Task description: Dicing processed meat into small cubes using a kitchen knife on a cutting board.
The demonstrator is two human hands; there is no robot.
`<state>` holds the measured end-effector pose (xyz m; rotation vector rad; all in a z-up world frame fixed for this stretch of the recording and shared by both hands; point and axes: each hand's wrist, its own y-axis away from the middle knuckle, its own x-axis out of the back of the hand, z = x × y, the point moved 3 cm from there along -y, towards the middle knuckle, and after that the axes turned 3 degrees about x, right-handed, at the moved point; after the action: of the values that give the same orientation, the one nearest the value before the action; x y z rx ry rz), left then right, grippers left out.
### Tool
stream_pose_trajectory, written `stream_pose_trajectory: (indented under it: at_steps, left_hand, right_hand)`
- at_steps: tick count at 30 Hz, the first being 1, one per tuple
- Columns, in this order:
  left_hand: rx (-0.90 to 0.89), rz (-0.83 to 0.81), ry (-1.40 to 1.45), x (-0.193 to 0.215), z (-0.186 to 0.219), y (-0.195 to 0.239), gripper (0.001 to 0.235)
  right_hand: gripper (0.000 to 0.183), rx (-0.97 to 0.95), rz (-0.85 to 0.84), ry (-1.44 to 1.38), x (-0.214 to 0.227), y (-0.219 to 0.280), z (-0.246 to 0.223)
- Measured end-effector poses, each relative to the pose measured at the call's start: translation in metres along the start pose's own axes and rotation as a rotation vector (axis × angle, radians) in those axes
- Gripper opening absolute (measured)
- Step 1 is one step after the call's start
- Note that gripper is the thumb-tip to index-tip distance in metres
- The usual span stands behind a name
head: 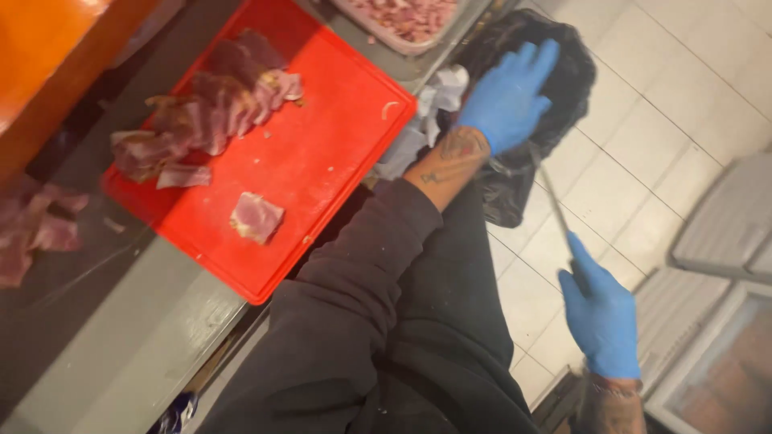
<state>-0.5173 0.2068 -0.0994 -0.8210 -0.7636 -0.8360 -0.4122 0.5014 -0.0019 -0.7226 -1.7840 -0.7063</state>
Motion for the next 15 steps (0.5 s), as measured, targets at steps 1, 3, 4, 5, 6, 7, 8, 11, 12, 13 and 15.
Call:
stream_pose_trajectory:
  at_steps: [1, 3, 4, 5, 6, 7, 8, 11, 12, 13, 15]
  left_hand:
    - [-0.081, 0.004, 0.256, 0.019, 0.008, 0.02, 0.073]
    - [-0.102, 0.026, 0.475, 0.085, 0.009, 0.077, 0.063]
    - [-0.102, -0.088, 0.546, 0.131, 0.011, 0.101, 0.042]
    - [-0.101, -0.2, 0.619, 0.175, 0.019, 0.126, 0.024]
    - [-0.075, -0.177, 0.604, 0.201, 0.005, 0.157, 0.024]
    - [-0.051, -0.083, 0.554, 0.229, -0.008, 0.188, 0.023]
    - [-0.04, 0.006, 0.508, 0.256, -0.018, 0.217, 0.021]
    - [0.319, 0.279, 0.205, 0.294, -0.077, 0.289, 0.015]
    - [0.326, 0.297, 0.203, 0.294, -0.097, 0.304, 0.015]
    - [0.341, 0.302, 0.067, 0.295, -0.117, 0.319, 0.015]
    - [0.365, 0.328, -0.064, 0.294, -0.142, 0.332, 0.016]
  right_hand:
    - [0.062, -0.097, 0.022, -0.071, -0.003, 0.004, 0.009]
    - [0.064, -0.145, -0.013, -0.151, -0.01, 0.009, 0.006]
    - [0.064, -0.221, -0.036, -0.323, -0.009, 0.007, -0.003]
    - [0.063, -0.299, -0.069, -0.494, -0.009, 0.005, -0.012]
    - [0.063, -0.268, -0.089, -0.492, -0.014, 0.001, -0.025]
    - [0.052, -0.194, -0.138, -0.528, -0.02, -0.003, -0.039]
    - [0.043, -0.13, -0.177, -0.562, -0.022, -0.006, -0.054]
    - [0.035, 0.185, -0.291, -0.544, -0.024, -0.023, -0.131]
    - [0.035, 0.202, -0.291, -0.534, -0.026, -0.028, -0.157]
    - [0.037, 0.319, -0.375, -0.412, -0.03, -0.031, -0.186]
    - [0.04, 0.448, -0.452, -0.265, -0.034, -0.036, -0.235]
